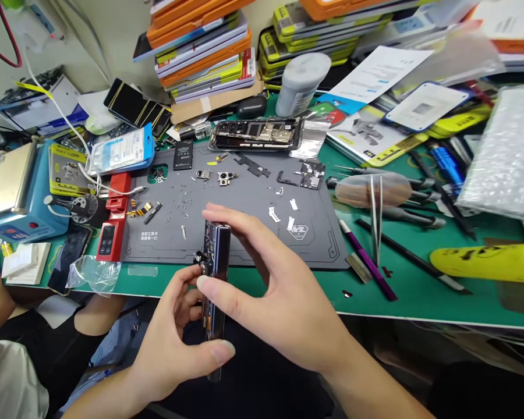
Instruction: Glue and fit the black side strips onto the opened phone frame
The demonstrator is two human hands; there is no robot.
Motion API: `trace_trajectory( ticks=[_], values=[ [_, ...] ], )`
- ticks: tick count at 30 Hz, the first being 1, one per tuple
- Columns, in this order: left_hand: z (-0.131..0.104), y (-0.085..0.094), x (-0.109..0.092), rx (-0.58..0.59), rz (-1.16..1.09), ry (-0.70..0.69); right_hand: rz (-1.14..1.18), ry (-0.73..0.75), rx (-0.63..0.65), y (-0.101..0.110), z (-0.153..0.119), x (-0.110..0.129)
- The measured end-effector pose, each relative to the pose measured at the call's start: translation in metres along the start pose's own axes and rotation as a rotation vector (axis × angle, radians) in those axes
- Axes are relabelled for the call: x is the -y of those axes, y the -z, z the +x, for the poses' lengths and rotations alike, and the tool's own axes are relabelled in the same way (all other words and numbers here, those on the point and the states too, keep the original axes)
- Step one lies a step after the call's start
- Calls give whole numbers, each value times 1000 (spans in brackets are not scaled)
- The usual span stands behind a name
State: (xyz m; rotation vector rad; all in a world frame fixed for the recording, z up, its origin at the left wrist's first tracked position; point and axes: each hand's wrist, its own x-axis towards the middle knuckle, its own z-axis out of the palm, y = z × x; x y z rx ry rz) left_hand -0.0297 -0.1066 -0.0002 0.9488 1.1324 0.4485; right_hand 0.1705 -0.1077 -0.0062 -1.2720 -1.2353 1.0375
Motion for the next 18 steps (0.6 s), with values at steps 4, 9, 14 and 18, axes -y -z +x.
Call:
trace_trajectory(
  ticks=[4,9,14,18],
  values=[
    [1,2,1,49,-10,0,44,8,-111,-4,10,3],
    [3,3,10,83,-33,45,43,-56,-254,-9,28,4],
    [12,5,12,283,-381,11,280,-132,-232,-4,36,3],
    [23,11,11,559,-785,117,410,-141,-161,-2,29,4]
  ],
)
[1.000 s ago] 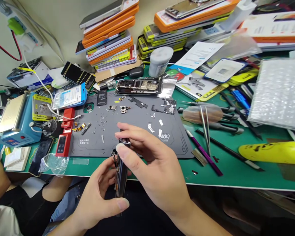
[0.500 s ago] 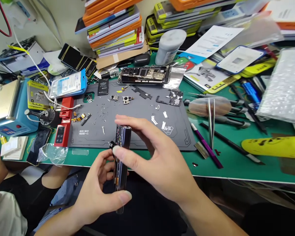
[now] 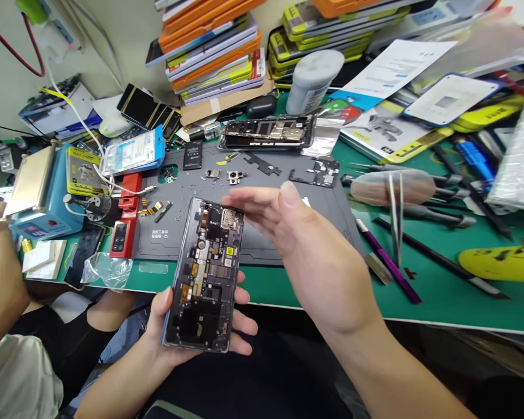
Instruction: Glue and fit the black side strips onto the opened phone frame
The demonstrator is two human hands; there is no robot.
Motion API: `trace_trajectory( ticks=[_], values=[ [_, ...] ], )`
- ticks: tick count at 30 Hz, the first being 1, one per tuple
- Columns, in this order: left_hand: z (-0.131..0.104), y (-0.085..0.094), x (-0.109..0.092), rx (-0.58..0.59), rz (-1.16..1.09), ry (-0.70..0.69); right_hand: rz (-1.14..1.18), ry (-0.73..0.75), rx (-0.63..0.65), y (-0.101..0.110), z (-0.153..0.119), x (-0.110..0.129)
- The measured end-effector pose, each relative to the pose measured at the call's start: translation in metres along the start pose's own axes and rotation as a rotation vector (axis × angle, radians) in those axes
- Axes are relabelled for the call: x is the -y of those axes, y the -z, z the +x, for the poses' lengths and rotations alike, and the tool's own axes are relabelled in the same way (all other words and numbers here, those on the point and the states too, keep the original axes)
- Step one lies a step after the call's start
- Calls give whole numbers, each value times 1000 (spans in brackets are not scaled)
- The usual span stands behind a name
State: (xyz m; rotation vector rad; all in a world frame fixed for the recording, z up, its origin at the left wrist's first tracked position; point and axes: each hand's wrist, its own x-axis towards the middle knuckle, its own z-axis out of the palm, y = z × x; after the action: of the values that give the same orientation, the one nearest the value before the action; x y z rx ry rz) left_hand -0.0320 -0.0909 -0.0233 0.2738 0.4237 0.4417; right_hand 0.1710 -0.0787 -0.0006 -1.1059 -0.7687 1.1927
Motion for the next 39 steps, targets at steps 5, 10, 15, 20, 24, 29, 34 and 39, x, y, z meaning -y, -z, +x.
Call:
trace_trajectory(
  ticks=[5,10,15,20,24,29,34,39],
  values=[
    [3,15,2,39,-114,56,-54,-50,5,0,-10,-5],
    [7,22,10,69,-126,39,-44,-36,-13,3,-11,-8],
    [11,21,11,57,-137,36,-145,-47,-27,9,-14,-13],
    [12,20,11,-29,-83,38,-126,-89,18,12,-16,-17],
    [14,21,12,-79,-54,59,-154,-120,17,14,-14,-17],
    [18,21,13,-98,-44,76,-164,-114,14,17,-12,-18],
    [21,20,13,-110,-50,75,-173,-121,14,19,-10,-20],
    [21,20,12,-106,-81,84,-165,-123,-22,15,-4,-19]
  ],
)
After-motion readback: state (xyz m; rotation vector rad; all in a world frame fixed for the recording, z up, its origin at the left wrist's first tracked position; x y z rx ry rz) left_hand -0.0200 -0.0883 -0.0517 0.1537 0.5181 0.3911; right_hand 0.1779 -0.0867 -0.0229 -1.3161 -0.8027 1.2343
